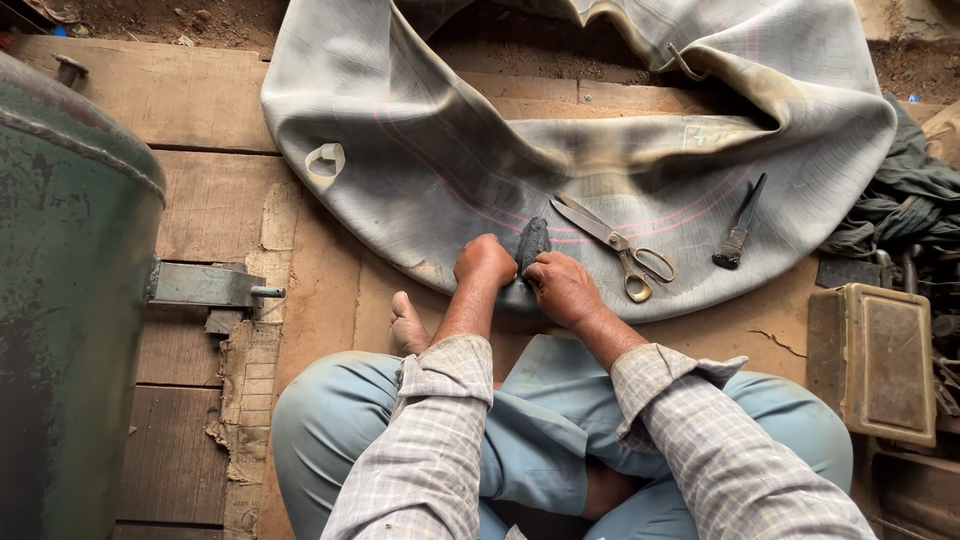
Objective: The person sits on the ground repairing a large rubber tire inner tube. They apply liquid from a small container onto a marked spot, scrape and rough the rubber with a hand tool, pick at the patch area with scissors, and press and smooth the patch by hand.
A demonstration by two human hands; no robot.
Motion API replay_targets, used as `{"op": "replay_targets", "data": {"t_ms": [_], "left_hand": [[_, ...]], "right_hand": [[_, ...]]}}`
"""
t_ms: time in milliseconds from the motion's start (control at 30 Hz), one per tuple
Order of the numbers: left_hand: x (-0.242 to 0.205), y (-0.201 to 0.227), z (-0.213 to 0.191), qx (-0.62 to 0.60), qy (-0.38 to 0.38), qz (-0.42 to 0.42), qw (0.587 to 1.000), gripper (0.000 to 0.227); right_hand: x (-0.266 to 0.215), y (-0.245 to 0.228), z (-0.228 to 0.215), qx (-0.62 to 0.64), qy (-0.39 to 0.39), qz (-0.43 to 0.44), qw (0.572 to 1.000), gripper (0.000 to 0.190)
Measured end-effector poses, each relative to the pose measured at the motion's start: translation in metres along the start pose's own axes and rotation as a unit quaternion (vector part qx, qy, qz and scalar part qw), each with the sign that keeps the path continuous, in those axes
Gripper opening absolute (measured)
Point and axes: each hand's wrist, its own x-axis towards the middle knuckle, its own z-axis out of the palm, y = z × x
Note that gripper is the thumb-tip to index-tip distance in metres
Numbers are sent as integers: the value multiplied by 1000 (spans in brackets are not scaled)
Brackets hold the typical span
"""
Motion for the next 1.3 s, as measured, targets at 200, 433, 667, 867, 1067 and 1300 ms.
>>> {"op": "replay_targets", "data": {"t_ms": [200, 433, 667, 867, 1067, 1300], "left_hand": [[7, -3, 4, 5, 5, 14, 1000, 43], [3, -8, 2, -44, 27, 60, 997, 26], [-15, -8, 4, 24, 31, 209, 977, 22], [-13, -13, 13, 56, 68, 266, 960, 18], [-9, -17, 18, 31, 97, 295, 950, 8], [3, -22, 22, -27, 56, 269, 961, 10]], "right_hand": [[-7, -3, 2, -6, 6, -8, 1000, 16], [-8, 8, -8, 177, 23, 128, 976, 24], [-9, 7, -14, 128, -2, 126, 984, 25], [-5, 7, -15, 78, -20, 124, 989, 21], [-3, 5, -17, 84, -26, 132, 987, 21], [-2, 10, -12, 124, -13, 153, 980, 14]]}}
